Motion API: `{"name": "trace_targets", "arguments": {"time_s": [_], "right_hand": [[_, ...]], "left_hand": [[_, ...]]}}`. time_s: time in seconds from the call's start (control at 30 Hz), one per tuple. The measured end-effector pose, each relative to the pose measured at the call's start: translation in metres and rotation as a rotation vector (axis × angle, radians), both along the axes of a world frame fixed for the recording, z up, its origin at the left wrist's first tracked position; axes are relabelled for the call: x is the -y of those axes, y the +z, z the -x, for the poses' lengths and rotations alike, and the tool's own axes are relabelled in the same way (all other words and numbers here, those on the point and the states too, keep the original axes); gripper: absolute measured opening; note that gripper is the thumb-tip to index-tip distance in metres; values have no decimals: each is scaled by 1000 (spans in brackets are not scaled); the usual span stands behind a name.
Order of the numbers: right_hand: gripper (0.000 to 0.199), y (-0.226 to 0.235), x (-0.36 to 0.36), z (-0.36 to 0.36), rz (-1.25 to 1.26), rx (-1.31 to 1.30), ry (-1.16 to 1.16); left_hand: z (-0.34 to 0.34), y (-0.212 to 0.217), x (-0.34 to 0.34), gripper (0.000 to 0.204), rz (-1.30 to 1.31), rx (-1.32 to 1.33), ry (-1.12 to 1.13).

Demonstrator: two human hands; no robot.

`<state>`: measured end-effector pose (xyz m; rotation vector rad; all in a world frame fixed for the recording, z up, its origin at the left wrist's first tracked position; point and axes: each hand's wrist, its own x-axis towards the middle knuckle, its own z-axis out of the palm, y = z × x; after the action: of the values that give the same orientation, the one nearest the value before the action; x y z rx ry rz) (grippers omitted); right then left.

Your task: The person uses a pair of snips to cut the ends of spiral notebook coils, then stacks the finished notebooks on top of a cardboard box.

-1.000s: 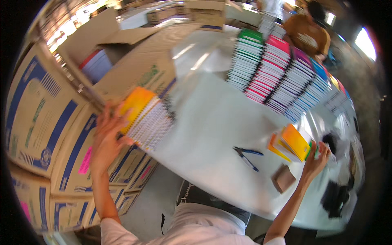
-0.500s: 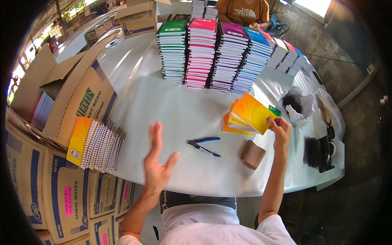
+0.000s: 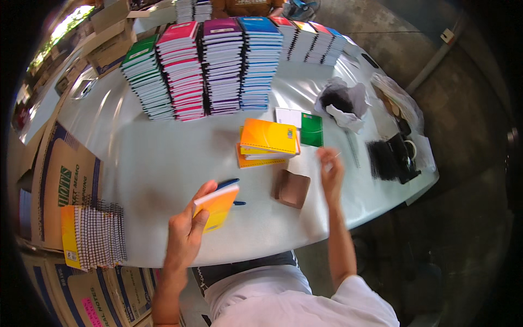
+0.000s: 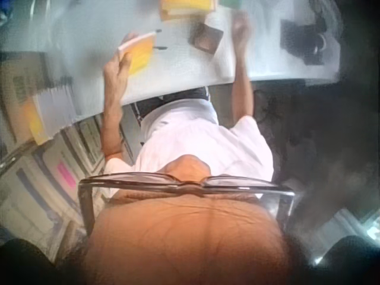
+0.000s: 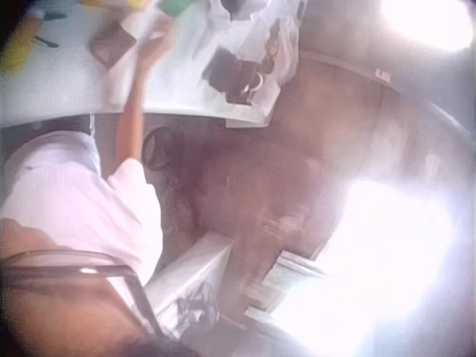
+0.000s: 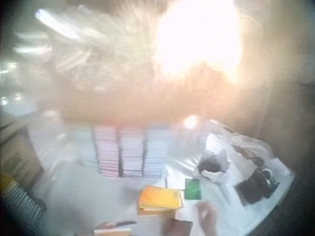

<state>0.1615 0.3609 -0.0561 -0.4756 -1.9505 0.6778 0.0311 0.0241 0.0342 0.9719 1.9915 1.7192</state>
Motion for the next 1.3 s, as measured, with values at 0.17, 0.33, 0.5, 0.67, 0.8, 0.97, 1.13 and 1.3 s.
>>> {"name": "trace_targets", "arguments": {"time_s": [0.17,0.33,0.5,0.67,0.8,0.97,1.13,1.3], "right_hand": [[13,-39,-188,-62,-425,450,-884],[12,-30,-166,-53,-93,432,-550],[19,12,57,-6,475,166,531],[32,36,146,16,479,407,737],[28,34,146,24,439,455,803],[26,32,132,29,467,446,1036],[20,37,130,35,368,770,1018],[17,49,149,29,17,584,897]], "left_hand": [[10,3,0,44,954,-482,-387],[9,-31,8,51,905,-628,-187],[6,-54,17,54,717,-721,-111],[-1,-40,10,54,790,-667,-141],[-2,-41,9,55,790,-685,-127],[-1,-42,10,54,768,-712,-129],[0,-48,13,53,749,-748,-107],[-3,-32,8,53,825,-666,-115]]}}
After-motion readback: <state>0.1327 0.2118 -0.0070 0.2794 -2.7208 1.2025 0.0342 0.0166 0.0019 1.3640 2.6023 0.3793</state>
